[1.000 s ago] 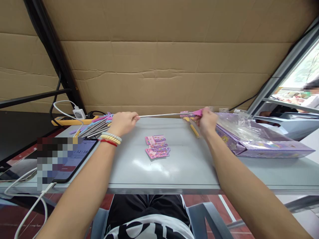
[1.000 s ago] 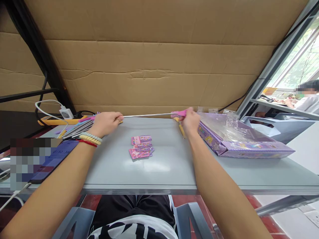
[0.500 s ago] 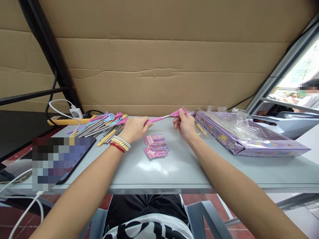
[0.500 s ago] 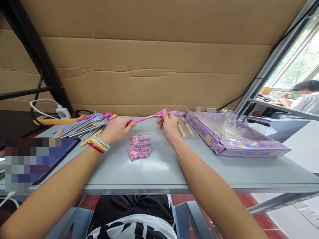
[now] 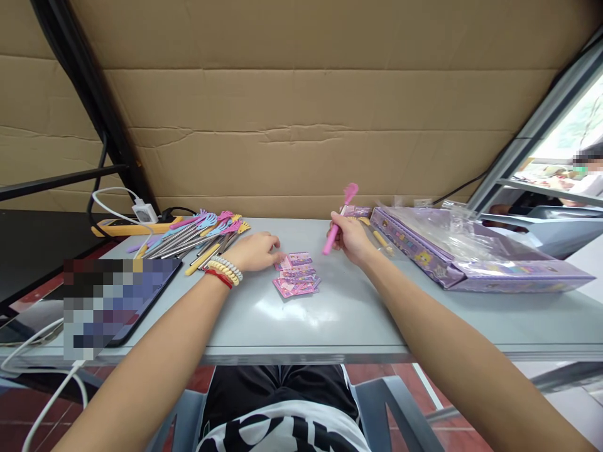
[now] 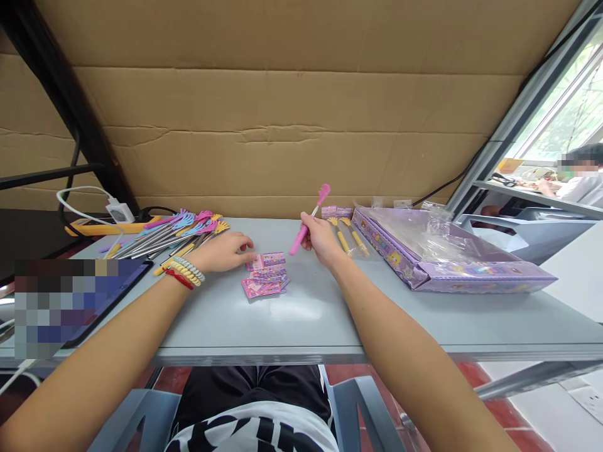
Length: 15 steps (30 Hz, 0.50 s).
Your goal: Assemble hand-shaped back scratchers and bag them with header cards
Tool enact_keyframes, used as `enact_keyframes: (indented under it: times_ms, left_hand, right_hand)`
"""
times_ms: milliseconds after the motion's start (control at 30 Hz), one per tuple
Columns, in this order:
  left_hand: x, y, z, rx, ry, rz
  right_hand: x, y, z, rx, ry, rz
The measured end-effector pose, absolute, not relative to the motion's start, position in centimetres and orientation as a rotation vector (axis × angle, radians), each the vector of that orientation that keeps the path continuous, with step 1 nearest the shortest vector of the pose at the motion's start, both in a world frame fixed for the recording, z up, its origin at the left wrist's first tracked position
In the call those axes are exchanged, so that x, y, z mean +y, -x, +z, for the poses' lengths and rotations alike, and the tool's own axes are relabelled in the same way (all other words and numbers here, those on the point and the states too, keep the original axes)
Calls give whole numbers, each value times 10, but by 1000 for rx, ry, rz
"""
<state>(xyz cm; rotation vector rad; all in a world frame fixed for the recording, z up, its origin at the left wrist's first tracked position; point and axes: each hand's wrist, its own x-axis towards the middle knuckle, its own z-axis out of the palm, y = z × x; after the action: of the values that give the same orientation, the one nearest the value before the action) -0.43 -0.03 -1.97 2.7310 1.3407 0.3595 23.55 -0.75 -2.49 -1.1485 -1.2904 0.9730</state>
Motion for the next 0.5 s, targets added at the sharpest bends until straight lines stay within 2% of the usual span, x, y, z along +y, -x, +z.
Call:
enact_keyframes:
  times_ms: [167, 300, 500]
  left_hand:
    - [-4, 1, -22, 1311, -2716, 183]
    - [-4, 1, -21, 1328, -2715, 168]
    - [-2, 4, -23, 1323, -2699, 143]
  right_hand:
    - [-6, -259, -22, -1599, 1758, 641]
    - [-7, -263, -26, -1875, 2122, 511]
    - [-10, -248, -29, -1980, 2290, 238]
